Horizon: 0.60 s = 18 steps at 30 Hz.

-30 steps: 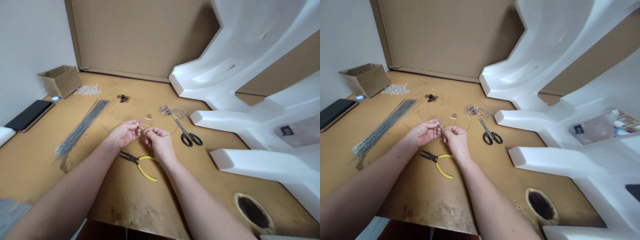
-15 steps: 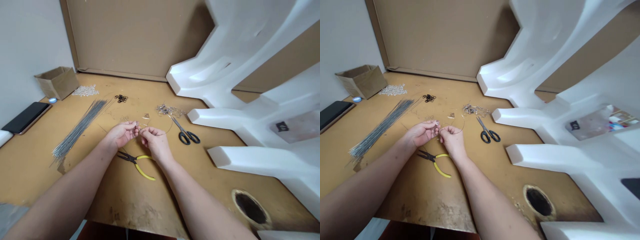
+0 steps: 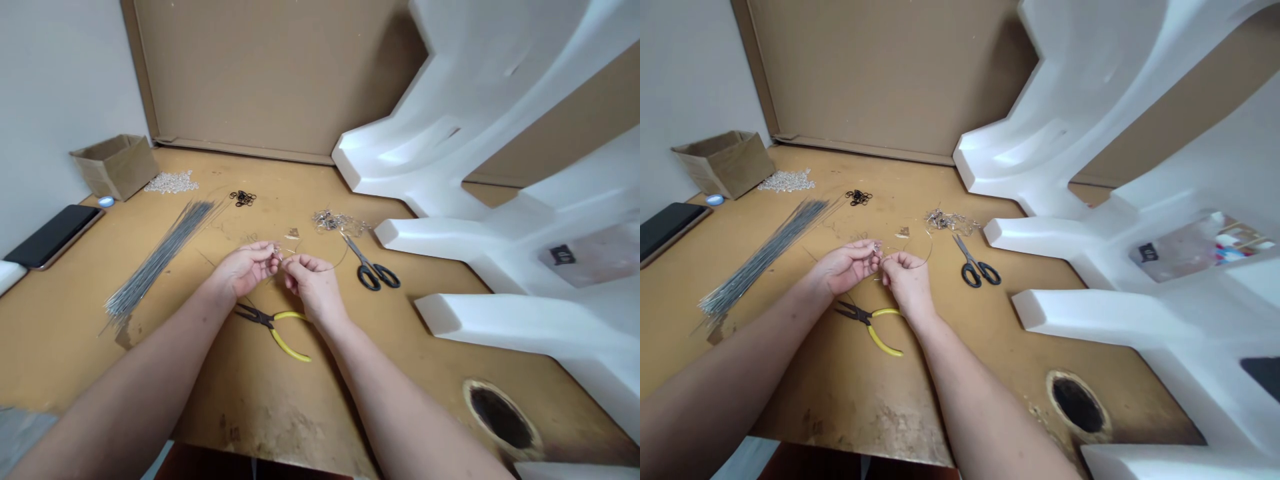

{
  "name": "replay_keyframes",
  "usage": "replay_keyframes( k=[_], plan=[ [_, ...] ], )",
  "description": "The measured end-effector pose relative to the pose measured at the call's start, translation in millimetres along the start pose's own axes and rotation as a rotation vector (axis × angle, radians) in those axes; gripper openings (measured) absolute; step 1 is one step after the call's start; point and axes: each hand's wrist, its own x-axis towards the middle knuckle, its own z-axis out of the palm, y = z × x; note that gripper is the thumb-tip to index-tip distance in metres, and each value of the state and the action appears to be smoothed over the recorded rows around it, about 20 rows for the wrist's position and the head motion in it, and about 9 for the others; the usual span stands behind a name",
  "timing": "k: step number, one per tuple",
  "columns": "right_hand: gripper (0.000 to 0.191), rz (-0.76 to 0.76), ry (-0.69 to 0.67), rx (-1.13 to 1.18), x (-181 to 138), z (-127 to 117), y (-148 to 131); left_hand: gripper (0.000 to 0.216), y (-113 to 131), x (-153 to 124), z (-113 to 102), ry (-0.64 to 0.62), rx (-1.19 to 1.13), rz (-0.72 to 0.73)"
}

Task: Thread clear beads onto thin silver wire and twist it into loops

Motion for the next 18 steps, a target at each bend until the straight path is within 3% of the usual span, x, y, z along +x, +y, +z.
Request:
replay_keyframes(
  k=[18],
  plan=[
    [0.014,0.01,-0.016,-0.016,-1.0,1.0,0.4,0.023,0.8,-0.6,2.2,0.057,0.013,-0.008]
  ],
)
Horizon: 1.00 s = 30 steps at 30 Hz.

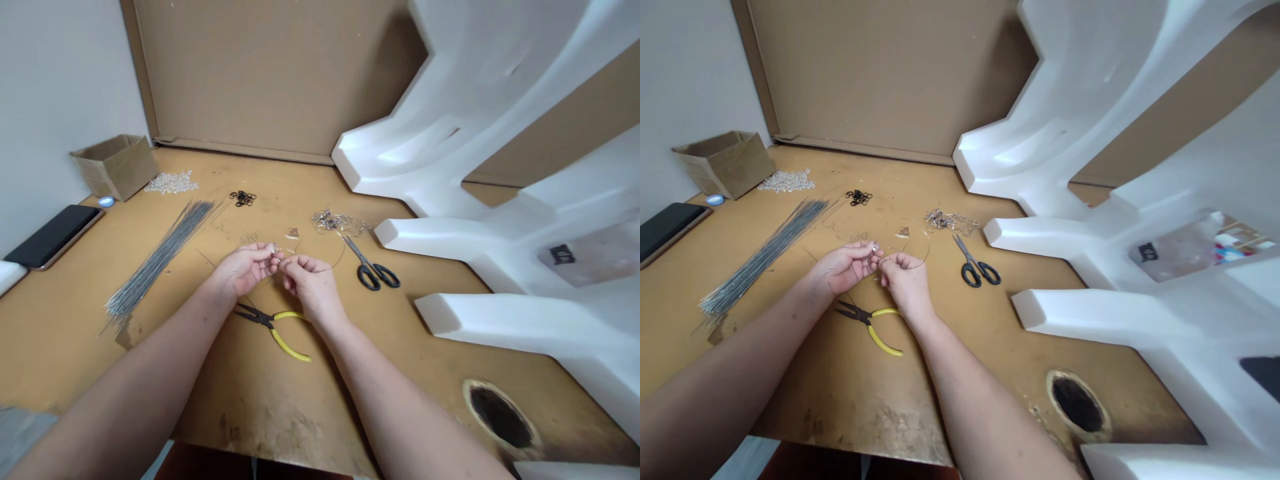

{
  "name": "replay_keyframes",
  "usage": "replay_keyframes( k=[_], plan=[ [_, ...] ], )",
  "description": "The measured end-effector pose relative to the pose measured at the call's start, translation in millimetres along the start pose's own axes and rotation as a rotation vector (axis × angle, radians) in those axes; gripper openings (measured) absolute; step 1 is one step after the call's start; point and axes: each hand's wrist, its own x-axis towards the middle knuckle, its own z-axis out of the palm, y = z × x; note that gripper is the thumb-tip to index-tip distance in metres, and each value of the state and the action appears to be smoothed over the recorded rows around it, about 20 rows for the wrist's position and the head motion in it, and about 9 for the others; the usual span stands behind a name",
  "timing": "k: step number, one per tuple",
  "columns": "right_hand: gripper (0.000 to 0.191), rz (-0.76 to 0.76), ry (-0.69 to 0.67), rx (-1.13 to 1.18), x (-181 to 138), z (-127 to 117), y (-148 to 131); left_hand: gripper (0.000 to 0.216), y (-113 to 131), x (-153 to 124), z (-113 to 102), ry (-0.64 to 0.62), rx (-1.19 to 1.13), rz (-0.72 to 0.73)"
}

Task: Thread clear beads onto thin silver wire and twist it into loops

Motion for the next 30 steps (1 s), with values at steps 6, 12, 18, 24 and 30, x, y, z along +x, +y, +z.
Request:
replay_keyframes(
  k=[6,12,18,24,30],
  plan=[
    [0.015,-0.005,0.003,0.014,0.1,0.4,-1.2,0.025,1.1,-1.0,0.9,0.0,-0.008,-0.002],
    [0.016,-0.006,0.001,0.011,-0.5,-1.3,-0.8,0.025,0.3,-1.0,0.8,-0.009,-0.02,-0.007],
    [0.016,-0.004,0.0,0.015,-0.1,-0.5,0.0,0.024,-0.2,-0.1,0.5,-0.014,-0.025,-0.003],
    [0.017,0.005,-0.01,0.008,2.0,-1.2,2.8,0.024,-0.9,-0.3,0.5,-0.003,-0.01,0.009],
    [0.016,-0.007,0.018,0.017,2.0,-1.3,2.1,0.025,-0.5,0.1,0.3,-0.009,0.014,0.034]
  ],
)
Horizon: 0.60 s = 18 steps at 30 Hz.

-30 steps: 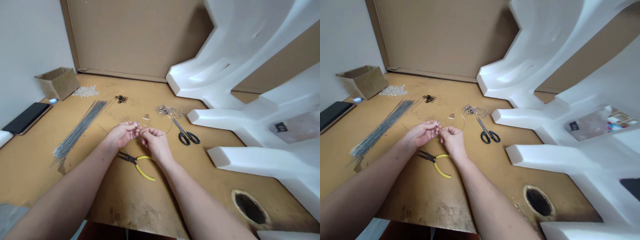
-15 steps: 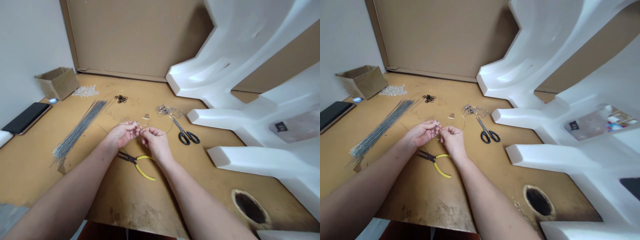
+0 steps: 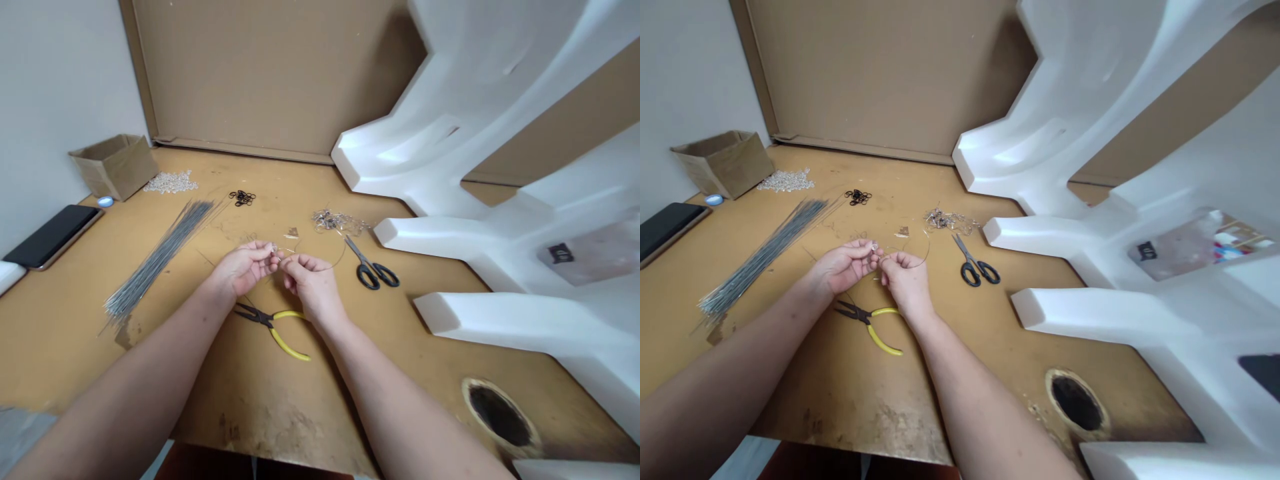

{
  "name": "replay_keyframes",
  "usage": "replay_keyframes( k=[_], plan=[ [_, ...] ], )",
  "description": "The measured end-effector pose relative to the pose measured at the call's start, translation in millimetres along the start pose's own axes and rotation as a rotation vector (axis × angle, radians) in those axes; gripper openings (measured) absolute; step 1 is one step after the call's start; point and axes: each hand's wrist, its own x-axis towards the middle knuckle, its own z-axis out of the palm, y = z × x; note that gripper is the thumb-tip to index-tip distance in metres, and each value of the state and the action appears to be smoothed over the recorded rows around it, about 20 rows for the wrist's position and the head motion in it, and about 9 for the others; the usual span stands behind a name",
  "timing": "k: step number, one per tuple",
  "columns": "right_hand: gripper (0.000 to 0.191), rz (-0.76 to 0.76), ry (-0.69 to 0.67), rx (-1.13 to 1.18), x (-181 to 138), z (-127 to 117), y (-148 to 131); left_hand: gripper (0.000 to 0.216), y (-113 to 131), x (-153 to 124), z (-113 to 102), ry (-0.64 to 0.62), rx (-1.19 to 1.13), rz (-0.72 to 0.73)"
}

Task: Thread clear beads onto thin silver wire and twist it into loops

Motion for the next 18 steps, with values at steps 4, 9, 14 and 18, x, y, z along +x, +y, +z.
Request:
replay_keyframes(
  k=[4,9,14,18],
  plan=[
    [0.015,-0.006,0.003,0.008,1.1,-0.8,0.2,0.025,-0.5,0.7,0.0,-0.009,0.015,0.004],
    [0.018,0.001,-0.012,-0.011,1.9,-1.6,0.3,0.023,-1.5,1.0,-0.2,-0.001,0.0,0.001],
    [0.016,0.006,-0.01,-0.006,0.8,-1.3,-0.2,0.023,-0.2,0.2,-0.4,0.016,-0.021,-0.012],
    [0.015,0.004,-0.018,-0.006,0.0,-1.1,-0.6,0.023,0.6,-0.6,0.6,0.045,-0.026,-0.03]
  ],
)
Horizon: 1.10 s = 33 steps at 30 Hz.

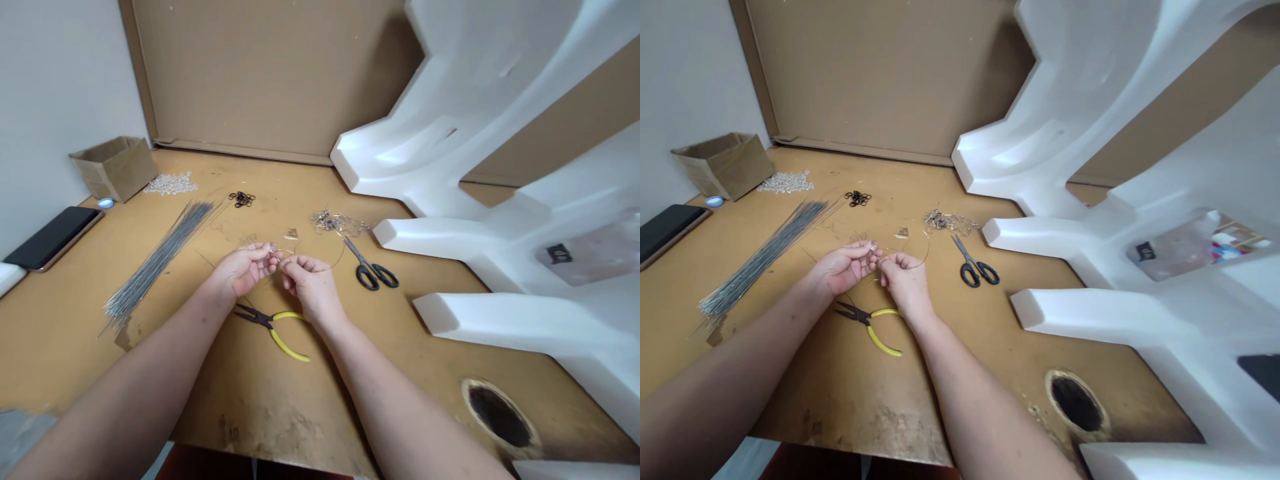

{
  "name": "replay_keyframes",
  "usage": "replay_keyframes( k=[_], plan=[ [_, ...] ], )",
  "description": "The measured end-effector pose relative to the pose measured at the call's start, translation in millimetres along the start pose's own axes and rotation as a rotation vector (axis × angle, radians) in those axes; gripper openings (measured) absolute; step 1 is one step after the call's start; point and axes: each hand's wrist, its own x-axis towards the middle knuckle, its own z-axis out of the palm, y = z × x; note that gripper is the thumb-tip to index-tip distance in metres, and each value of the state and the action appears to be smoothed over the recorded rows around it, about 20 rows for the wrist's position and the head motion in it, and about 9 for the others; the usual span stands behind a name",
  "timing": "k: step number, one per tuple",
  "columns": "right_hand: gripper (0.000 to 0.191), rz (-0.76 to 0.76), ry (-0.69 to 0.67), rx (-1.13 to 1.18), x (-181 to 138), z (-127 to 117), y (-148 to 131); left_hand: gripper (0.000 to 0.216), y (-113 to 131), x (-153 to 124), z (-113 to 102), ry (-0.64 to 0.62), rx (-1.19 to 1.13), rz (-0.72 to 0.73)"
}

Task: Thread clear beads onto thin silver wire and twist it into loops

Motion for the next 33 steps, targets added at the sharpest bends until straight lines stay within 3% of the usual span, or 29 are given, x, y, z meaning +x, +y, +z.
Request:
replay_keyframes(
  k=[33],
  plan=[
    [0.011,0.027,-0.028,0.003,-0.8,4.2,-6.6,0.024,6.2,-2.1,5.4,0.064,-0.062,-0.059]
  ],
)
